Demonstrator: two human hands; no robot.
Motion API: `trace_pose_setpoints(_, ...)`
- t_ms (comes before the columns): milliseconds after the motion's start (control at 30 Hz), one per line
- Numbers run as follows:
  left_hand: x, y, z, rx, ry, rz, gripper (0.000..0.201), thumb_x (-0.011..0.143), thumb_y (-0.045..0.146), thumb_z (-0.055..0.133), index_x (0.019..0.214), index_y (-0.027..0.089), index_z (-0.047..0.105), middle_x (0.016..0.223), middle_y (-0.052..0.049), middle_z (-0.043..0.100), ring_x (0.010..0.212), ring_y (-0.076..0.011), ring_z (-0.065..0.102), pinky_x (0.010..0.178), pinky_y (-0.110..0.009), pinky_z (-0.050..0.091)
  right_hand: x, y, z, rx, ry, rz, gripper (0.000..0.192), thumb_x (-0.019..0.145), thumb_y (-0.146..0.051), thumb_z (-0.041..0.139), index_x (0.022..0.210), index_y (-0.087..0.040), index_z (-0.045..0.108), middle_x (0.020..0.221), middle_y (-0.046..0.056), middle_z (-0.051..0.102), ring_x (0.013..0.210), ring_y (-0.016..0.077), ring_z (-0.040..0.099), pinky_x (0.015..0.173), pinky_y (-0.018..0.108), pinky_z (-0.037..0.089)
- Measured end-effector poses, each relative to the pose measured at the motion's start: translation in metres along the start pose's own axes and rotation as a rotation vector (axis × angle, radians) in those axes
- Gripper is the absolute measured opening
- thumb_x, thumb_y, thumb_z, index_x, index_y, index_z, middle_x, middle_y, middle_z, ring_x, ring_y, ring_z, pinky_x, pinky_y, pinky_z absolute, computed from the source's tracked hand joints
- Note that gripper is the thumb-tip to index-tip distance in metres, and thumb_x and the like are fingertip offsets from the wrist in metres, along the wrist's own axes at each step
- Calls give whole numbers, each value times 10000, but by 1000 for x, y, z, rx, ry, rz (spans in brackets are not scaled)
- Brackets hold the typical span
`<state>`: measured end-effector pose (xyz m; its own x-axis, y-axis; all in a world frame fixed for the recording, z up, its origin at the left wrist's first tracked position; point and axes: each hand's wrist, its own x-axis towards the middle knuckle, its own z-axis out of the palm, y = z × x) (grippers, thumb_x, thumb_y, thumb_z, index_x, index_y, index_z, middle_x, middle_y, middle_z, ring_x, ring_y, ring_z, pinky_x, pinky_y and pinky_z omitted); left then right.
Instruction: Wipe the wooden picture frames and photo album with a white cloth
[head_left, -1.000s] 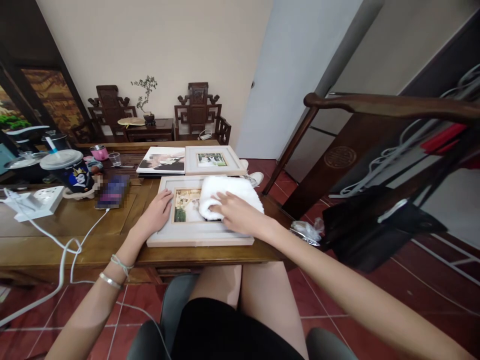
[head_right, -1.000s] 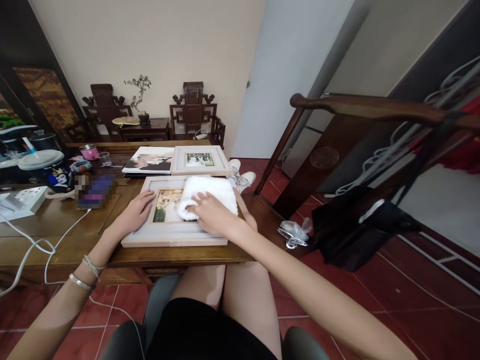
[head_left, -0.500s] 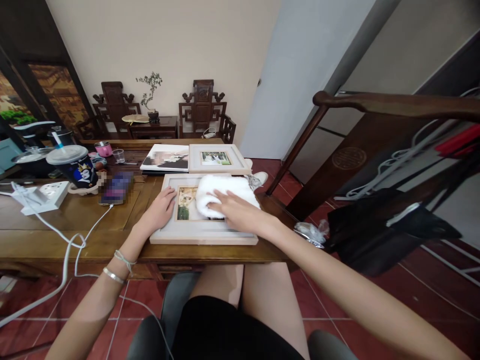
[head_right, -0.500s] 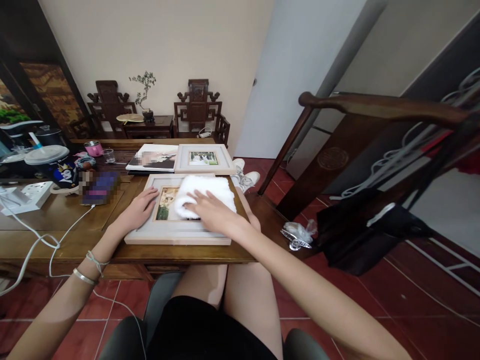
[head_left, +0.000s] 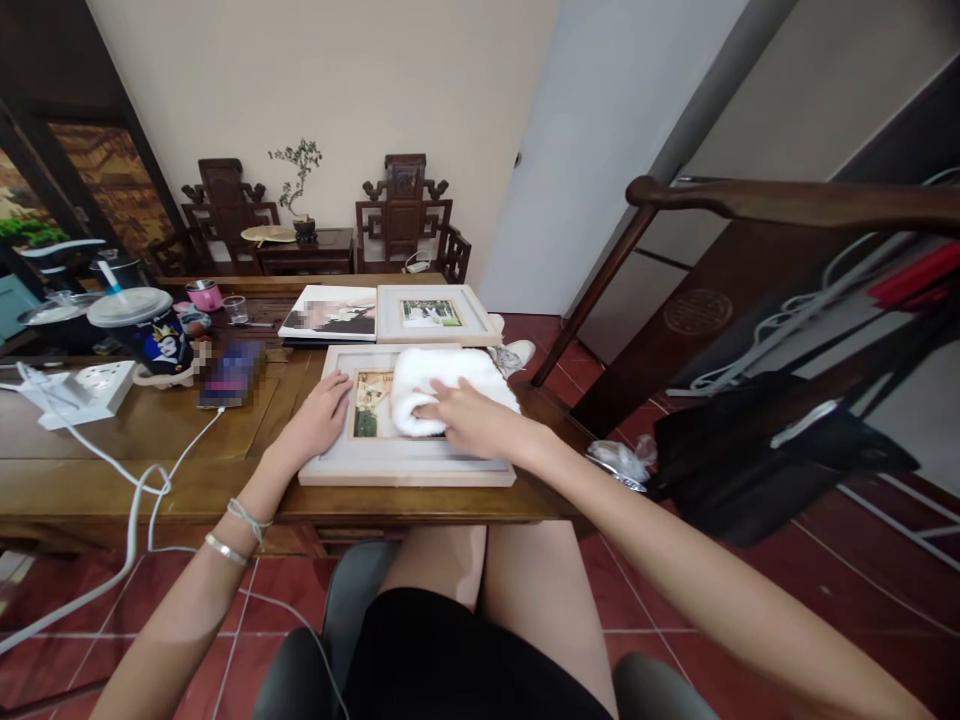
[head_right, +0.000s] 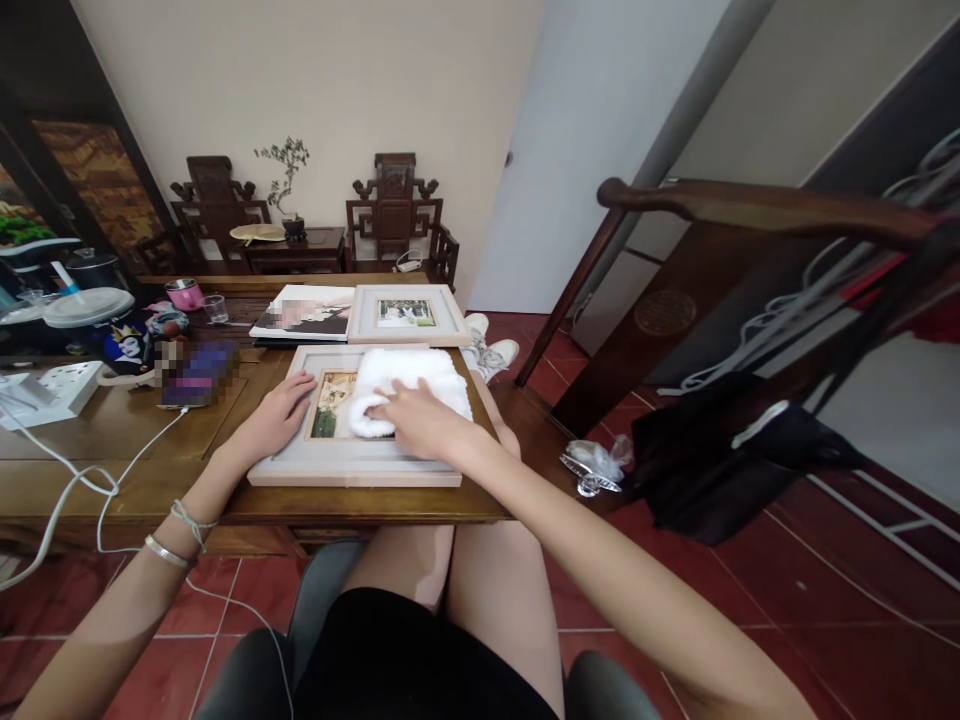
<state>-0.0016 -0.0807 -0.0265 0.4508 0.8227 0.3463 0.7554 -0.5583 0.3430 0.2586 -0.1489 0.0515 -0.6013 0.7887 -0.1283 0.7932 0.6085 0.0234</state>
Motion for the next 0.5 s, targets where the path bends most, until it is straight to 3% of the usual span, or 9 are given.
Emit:
trace_pose_setpoints(133,0,0,1,4,1,6,467,955,270,351,1303,65,586,1430,-195,539,1413,-288,422,1199,-493,319,-40,-26,-23,107,-132,-68,664,753,66,404,1342,-157,613,1264,195,650,1237,327,558,970,436,443)
trace_pose_setpoints(267,0,-1,1,16,7,18,466,959,273,344,1306,71,582,1436,-192,536,1408,-286,428,1195,-500,326,-56,-40,-25,157,-127,-78,666,772,47,406,1369,-182,593,1312,198,620,1242,328,561,980,451,446)
trace_pose_setpoints(367,0,-3,2,27,10,21,473,956,273,343,1303,62,585,1428,-194,543,1405,-281,434,1195,-489,331,-43,-31,-7,161,-33,-75,693,761,54,411,1394,-185,562,1432,185,535,1405,318,400,1087,497,363)
trace_pose_setpoints(500,-1,-4,4,15,34,30,457,951,271,351,1300,102,592,1425,-166,552,1403,-269,439,1189,-493,341,-1,1,12,82,131,-3,684,750,55,441,1399,-136,542,1538,185,414,1473,328,268,1154,571,247)
